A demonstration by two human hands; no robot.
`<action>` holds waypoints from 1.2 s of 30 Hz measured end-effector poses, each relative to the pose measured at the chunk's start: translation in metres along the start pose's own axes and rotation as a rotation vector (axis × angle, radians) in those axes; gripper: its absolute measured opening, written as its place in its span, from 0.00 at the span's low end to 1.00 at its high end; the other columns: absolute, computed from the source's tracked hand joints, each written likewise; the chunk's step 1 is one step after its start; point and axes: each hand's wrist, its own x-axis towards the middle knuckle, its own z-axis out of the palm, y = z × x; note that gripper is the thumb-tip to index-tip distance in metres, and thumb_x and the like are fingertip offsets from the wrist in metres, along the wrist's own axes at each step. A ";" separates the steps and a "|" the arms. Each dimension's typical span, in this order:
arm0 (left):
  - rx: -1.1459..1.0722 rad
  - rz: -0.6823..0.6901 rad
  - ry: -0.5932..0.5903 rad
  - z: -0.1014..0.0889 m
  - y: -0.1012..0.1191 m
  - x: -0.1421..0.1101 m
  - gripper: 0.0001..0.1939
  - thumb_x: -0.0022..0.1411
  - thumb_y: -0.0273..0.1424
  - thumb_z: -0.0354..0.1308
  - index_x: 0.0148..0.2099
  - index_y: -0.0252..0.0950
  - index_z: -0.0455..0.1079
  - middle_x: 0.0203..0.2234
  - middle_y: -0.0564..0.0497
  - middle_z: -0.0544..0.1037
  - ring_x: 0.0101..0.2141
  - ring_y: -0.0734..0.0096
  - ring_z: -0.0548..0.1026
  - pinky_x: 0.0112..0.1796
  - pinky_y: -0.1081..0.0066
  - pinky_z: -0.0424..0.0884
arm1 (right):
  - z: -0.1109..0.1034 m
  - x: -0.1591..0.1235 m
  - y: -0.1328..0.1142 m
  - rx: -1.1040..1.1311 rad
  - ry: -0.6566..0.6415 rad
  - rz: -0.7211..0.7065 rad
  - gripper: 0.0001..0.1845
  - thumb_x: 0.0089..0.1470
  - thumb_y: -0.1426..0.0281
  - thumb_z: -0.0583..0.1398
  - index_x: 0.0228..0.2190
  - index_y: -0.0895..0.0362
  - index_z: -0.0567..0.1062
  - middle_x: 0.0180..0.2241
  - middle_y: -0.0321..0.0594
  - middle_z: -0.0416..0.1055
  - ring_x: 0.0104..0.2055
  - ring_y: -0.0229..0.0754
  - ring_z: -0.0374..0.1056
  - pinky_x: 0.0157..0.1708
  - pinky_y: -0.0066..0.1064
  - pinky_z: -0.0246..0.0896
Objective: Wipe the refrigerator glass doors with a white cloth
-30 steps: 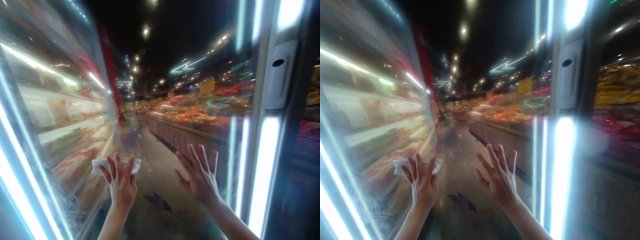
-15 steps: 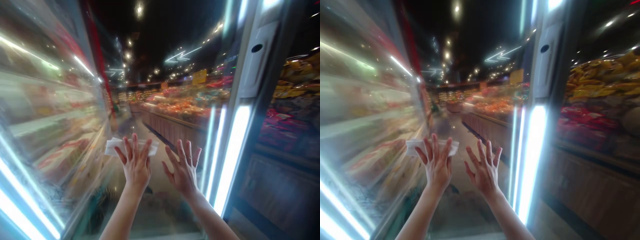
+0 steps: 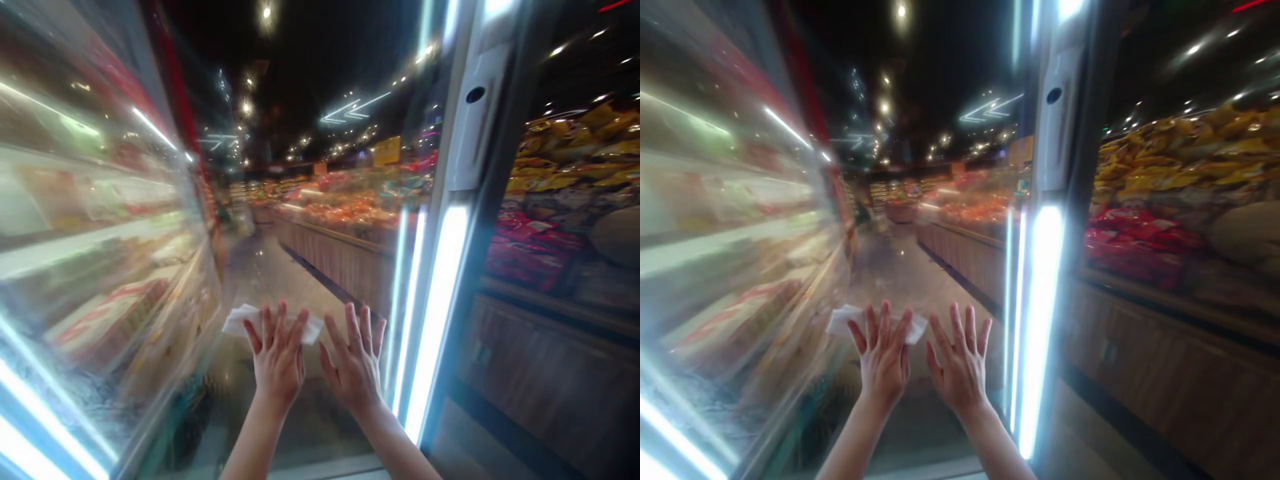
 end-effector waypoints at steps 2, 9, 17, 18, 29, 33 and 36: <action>-0.005 0.021 0.023 0.000 0.003 -0.026 0.41 0.68 0.27 0.55 0.76 0.53 0.44 0.76 0.59 0.40 0.76 0.64 0.34 0.73 0.52 0.26 | 0.005 -0.022 -0.005 -0.006 -0.034 -0.015 0.47 0.64 0.72 0.61 0.74 0.44 0.44 0.77 0.43 0.34 0.78 0.66 0.33 0.68 0.77 0.42; 0.021 -0.072 0.010 -0.009 -0.024 -0.006 0.41 0.66 0.27 0.58 0.76 0.53 0.48 0.77 0.54 0.39 0.76 0.53 0.34 0.72 0.41 0.27 | 0.005 0.019 -0.017 -0.003 0.001 0.014 0.47 0.64 0.68 0.61 0.74 0.41 0.43 0.77 0.40 0.31 0.77 0.70 0.29 0.65 0.80 0.46; 0.050 -0.099 0.040 -0.023 -0.049 -0.057 0.44 0.66 0.22 0.54 0.76 0.55 0.41 0.77 0.58 0.35 0.76 0.63 0.32 0.73 0.50 0.27 | 0.031 -0.028 -0.050 -0.014 0.028 0.021 0.46 0.65 0.68 0.62 0.74 0.42 0.45 0.77 0.43 0.34 0.78 0.65 0.32 0.68 0.78 0.41; 0.054 -0.104 0.039 -0.024 -0.056 -0.055 0.44 0.66 0.22 0.55 0.76 0.56 0.41 0.77 0.58 0.35 0.76 0.61 0.32 0.73 0.48 0.27 | 0.031 -0.019 -0.053 -0.015 0.032 0.021 0.46 0.65 0.66 0.62 0.74 0.41 0.44 0.77 0.42 0.33 0.78 0.65 0.31 0.67 0.78 0.41; 0.085 -0.156 0.033 -0.044 -0.103 -0.089 0.45 0.65 0.20 0.54 0.77 0.52 0.41 0.77 0.55 0.35 0.76 0.60 0.30 0.73 0.46 0.28 | 0.045 -0.031 -0.102 0.009 -0.049 -0.030 0.42 0.69 0.62 0.58 0.74 0.43 0.44 0.77 0.42 0.32 0.78 0.62 0.29 0.70 0.75 0.36; 0.088 -0.197 0.024 -0.057 -0.138 -0.091 0.45 0.65 0.21 0.55 0.76 0.56 0.44 0.77 0.56 0.37 0.76 0.56 0.31 0.72 0.40 0.30 | 0.049 -0.014 -0.129 0.016 -0.014 -0.009 0.43 0.68 0.59 0.60 0.74 0.42 0.45 0.78 0.43 0.30 0.78 0.65 0.27 0.68 0.78 0.37; 0.097 -0.272 0.023 -0.065 -0.173 -0.080 0.44 0.65 0.23 0.56 0.76 0.53 0.45 0.77 0.51 0.34 0.75 0.48 0.29 0.70 0.33 0.30 | 0.052 0.010 -0.148 0.059 0.020 0.021 0.44 0.67 0.59 0.61 0.74 0.42 0.45 0.77 0.41 0.28 0.78 0.66 0.25 0.68 0.77 0.37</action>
